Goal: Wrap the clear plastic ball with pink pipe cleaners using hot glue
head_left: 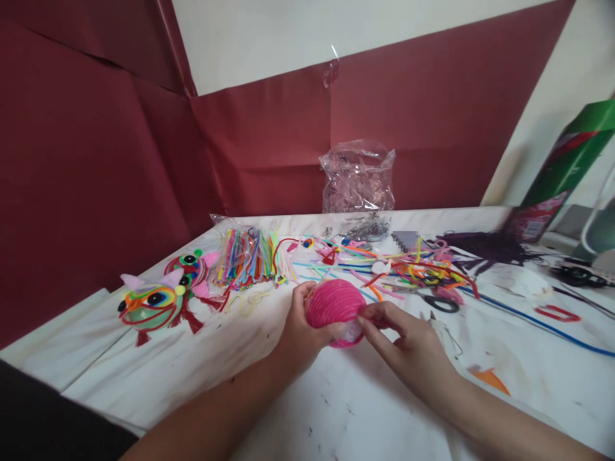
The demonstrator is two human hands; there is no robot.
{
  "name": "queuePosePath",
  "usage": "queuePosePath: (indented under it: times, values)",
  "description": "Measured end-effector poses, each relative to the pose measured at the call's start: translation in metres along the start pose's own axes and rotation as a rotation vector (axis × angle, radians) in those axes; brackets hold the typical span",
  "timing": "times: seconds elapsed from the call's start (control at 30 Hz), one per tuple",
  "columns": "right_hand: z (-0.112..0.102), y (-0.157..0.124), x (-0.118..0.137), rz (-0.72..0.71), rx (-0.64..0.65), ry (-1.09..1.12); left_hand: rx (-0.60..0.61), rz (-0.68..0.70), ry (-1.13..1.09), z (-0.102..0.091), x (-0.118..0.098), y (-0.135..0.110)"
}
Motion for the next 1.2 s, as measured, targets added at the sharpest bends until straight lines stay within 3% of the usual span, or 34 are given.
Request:
queuePosePath:
  times: [0.43,0.7,0.93,1.2]
  values:
    - [-0.0031,-0.0001,0.0028,-0.080,-0.063,-0.071,0.028,0.018,-0.018,0.0029,-0.0024,-0.0011]
    - [-0.0053,0.0005,0.0042,-0.054,-0.045,-0.042,-0.002,0.055,-0.023,0.0000,0.0017,0.0013]
    - [-0.0042,0.0008,0.0035,-0.058,-0.052,-0.017,0.019,0.019,-0.119,-0.0005,0.0017,0.0014]
    - [-0.0029,-0.0019,0.0044,-0.097,-0.050,-0.089,0.053,0.010,-0.057,0.0011,0.0027,0.0025]
Point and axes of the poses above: each hand's wrist, its own y-axis towards the middle knuckle, its own z-axis out of the palm, x = y × z, the point moved 4 cm from there along y, towards the middle knuckle, and after that the axes turned 12 degrees about -y, right-handed, at the moved point
